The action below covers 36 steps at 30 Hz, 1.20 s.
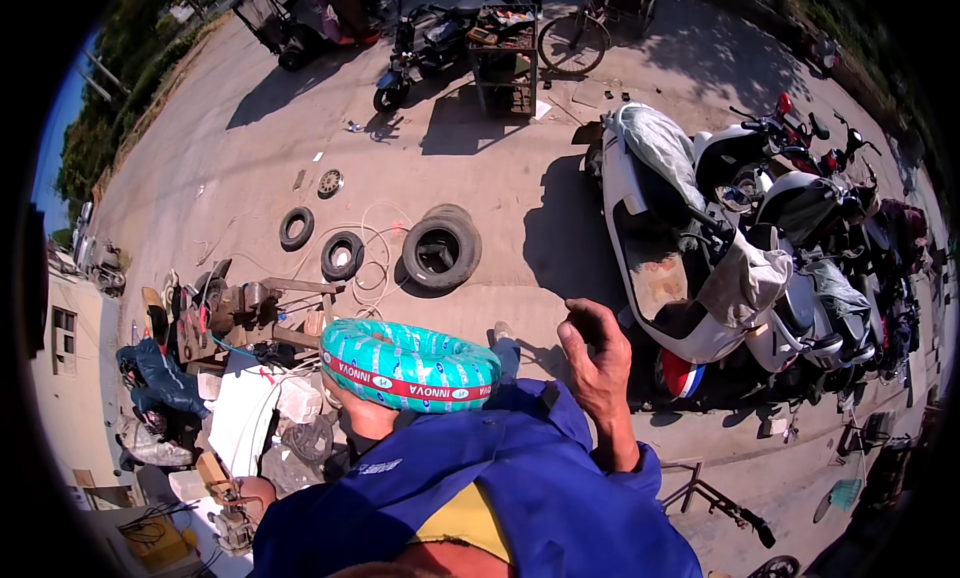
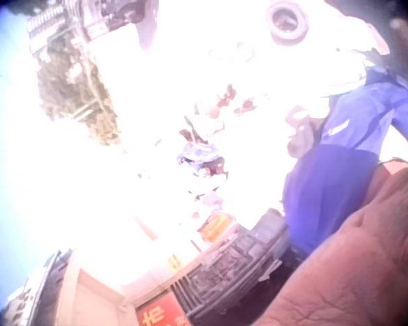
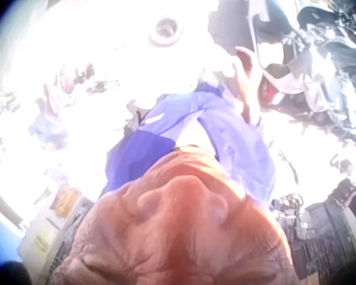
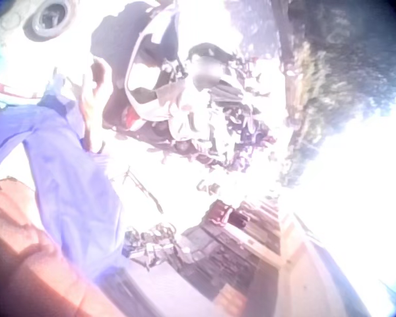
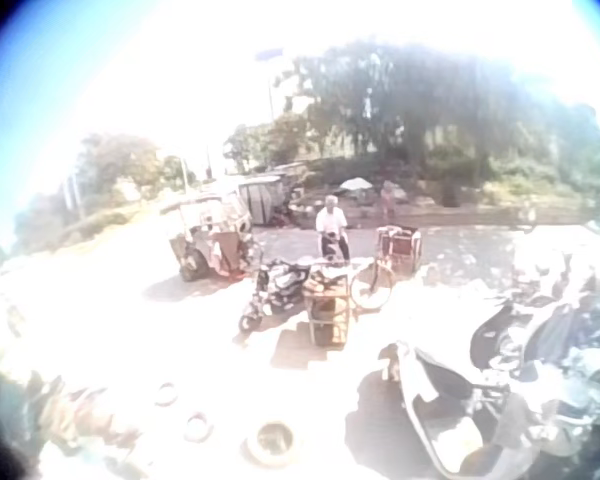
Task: The person unwraps a new motorcycle tire and places it on the ground. They then pick up a metal wheel rim and sit on the ground to work on it. Using pliers, the person removes small metal clips from the rim's inner edge and places them into a small container.
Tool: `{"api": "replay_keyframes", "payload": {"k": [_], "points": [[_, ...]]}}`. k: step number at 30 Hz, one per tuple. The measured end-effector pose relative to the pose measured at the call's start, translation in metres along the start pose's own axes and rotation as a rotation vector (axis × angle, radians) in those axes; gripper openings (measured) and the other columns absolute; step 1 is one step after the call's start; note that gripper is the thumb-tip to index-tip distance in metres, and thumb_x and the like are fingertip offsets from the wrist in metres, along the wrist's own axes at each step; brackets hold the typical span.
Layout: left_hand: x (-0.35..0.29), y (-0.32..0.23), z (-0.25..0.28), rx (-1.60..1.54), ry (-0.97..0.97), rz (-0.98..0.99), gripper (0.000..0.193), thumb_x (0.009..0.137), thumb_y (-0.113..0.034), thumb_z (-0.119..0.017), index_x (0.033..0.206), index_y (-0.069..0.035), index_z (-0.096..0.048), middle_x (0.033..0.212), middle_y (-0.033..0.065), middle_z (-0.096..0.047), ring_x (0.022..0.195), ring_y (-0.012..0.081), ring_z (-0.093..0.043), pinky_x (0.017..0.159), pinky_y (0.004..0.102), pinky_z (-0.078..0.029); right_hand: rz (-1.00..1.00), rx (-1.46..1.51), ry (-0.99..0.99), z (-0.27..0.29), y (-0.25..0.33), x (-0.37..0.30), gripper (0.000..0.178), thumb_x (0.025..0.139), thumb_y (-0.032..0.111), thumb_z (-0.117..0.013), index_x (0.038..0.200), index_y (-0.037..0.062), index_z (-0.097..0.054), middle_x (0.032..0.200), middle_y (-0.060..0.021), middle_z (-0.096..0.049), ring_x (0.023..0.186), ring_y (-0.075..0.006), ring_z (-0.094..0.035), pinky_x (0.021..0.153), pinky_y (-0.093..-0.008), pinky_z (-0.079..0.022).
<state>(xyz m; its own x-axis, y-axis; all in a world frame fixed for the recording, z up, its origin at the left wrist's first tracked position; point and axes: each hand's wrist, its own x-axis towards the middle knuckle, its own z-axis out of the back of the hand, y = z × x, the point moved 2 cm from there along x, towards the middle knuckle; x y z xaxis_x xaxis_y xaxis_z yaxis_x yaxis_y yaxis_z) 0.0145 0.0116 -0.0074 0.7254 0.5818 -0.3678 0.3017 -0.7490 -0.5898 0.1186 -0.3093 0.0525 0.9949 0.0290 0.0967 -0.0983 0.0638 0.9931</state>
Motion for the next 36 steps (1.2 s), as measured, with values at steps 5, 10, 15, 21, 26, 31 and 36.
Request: {"api": "replay_keyframes", "payload": {"k": [5,10,15,21,26,31,36], "points": [[0.121,0.05,-0.064,0.0,-0.027,-0.055,0.061,0.104,-0.063,-0.038,0.13,-0.012,-0.059,0.115,0.0154,-0.07,0.103,0.0315,-0.07,0.09,0.0488,-0.06,-0.084,0.111,-0.053,-0.013,-0.071,0.139,0.03,0.099,0.013,-0.074,0.125,0.0007,-0.065,0.097,-0.0026,-0.067,0.082,-0.0082,-0.06,0.075,-0.0231,-0.05],[0.23,0.079,-0.148,-0.04,0.013,-0.026,0.064,0.105,-0.061,-0.039,0.141,-0.01,-0.055,0.122,0.0208,-0.067,0.107,0.0347,-0.068,0.093,0.0532,-0.059,0.018,-0.058,-0.058,-0.021,-0.087,0.25,0.031,0.099,0.013,-0.074,0.126,0.0001,-0.065,0.102,-0.0058,-0.068,0.091,-0.0128,-0.063,0.084,-0.0261,-0.052],[0.35,0.139,-0.215,-0.076,0.147,0.067,0.078,0.099,-0.072,-0.041,0.144,-0.011,-0.053,0.129,0.0254,-0.065,0.109,0.0387,-0.067,0.095,0.0557,-0.057,-0.116,0.055,-0.178,0.006,-0.159,0.364,0.03,0.099,0.012,-0.073,0.125,-0.0006,-0.065,0.102,-0.0028,-0.066,0.093,-0.0103,-0.06,0.084,-0.0243,-0.05],[0.499,0.261,-0.28,-0.119,0.136,0.134,0.087,0.095,-0.08,-0.041,0.146,-0.011,-0.052,0.127,0.0258,-0.066,0.108,0.0431,-0.067,0.096,0.0572,-0.056,-0.046,0.04,-0.227,0.024,-0.256,0.55,0.028,0.098,0.01,-0.073,0.123,-0.0005,-0.066,0.095,-0.0007,-0.065,0.079,-0.0058,-0.057,0.071,-0.0211,-0.046],[0.587,0.321,-0.335,-0.004,0.042,0.113,0.087,0.096,-0.081,-0.037,0.148,-0.013,-0.051,0.125,0.0242,-0.067,0.106,0.0414,-0.068,0.095,0.0566,-0.056,-0.057,0.055,-0.018,-0.012,-0.253,0.715,0.029,0.099,0.014,-0.074,0.124,0.0005,-0.067,0.1,-0.0006,-0.066,0.083,-0.0074,-0.057,0.073,-0.0228,-0.047],[0.686,0.35,-0.398,0.208,-0.025,0.098,0.087,0.097,-0.081,-0.035,0.142,-0.009,-0.054,0.126,0.0247,-0.068,0.108,0.0417,-0.068,0.095,0.0564,-0.057,0.084,-0.09,0.08,-0.038,-0.272,0.826,0.028,0.097,0.009,-0.073,0.122,-0.0008,-0.066,0.102,-0.0087,-0.07,0.091,-0.0149,-0.066,0.082,-0.0283,-0.053],[0.837,0.406,-0.488,0.045,0.156,0.298,0.086,0.097,-0.077,-0.042,0.153,-0.011,-0.045,0.138,0.023,-0.063,0.121,0.0394,-0.064,0.105,0.0548,-0.053,-0.079,-0.021,-0.116,-0.031,-0.316,0.928,0.029,0.101,0.011,-0.071,0.127,-0.0006,-0.065,0.114,-0.0064,-0.071,0.104,-0.0133,-0.065,0.094,-0.0276,-0.051]]}}
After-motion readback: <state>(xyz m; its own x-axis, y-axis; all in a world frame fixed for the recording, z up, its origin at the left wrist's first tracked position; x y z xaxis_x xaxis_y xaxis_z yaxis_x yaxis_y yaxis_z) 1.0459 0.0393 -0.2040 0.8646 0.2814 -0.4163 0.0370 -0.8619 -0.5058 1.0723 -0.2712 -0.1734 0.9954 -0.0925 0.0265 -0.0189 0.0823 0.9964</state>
